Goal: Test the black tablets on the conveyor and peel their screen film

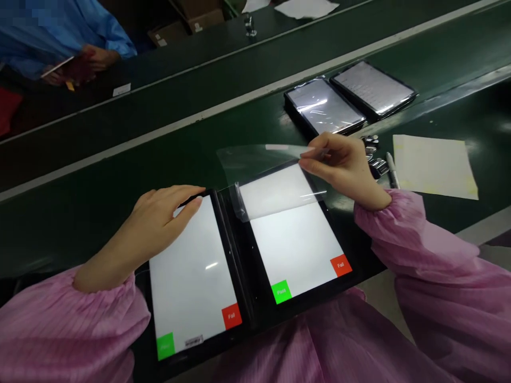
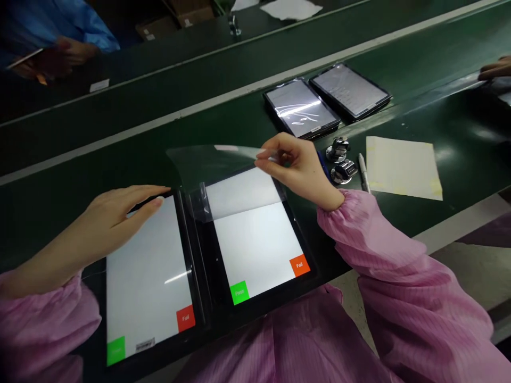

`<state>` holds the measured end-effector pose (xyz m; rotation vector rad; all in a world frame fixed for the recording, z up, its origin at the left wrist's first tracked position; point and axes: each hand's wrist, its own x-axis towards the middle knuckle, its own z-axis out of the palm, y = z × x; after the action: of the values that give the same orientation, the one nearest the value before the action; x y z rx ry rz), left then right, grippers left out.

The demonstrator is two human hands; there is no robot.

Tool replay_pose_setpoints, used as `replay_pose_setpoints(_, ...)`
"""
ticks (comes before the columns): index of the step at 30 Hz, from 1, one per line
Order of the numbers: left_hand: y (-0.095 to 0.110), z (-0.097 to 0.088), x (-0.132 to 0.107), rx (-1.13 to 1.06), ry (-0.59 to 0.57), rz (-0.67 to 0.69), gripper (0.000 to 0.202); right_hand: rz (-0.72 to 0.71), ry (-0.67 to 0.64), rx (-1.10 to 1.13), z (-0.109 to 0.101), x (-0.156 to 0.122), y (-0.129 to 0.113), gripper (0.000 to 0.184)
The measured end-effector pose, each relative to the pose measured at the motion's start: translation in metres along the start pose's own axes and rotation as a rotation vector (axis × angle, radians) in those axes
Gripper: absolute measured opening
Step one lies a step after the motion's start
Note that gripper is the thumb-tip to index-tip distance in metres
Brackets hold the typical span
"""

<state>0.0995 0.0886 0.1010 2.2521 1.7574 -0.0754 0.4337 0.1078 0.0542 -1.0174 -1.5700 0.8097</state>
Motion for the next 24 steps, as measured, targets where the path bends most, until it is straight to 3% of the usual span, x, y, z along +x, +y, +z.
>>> replay_pose_setpoints(4, 0.012, 0.006, -0.013, 0.246, 0.169, 0.135, 0.055, 0.024, 0.046, 0.048, 0.000, -0.015, 0.000, 0.014)
replay_pose_setpoints(7, 0.018, 0.006, -0.017, 0.320, 0.239, 0.199, 0.057, 0.018, 0.005, 0.089, 0.002, -0.025, -0.001, 0.013)
replay_pose_setpoints(11, 0.014, -0.002, 0.000, 0.257, 0.083, 0.002, 0.059, -0.034, -0.022, 0.078, 0.004, -0.031, -0.002, 0.011)
replay_pose_setpoints(14, 0.009, -0.005, 0.009, 0.206, 0.000, -0.056, 0.058, -0.072, -0.036, 0.049, 0.002, -0.032, -0.002, 0.010)
replay_pose_setpoints(24, 0.010, -0.004, -0.014, 0.033, 0.151, -0.013, 0.033, -0.051, 0.001, -0.001, -0.002, -0.039, -0.009, 0.014)
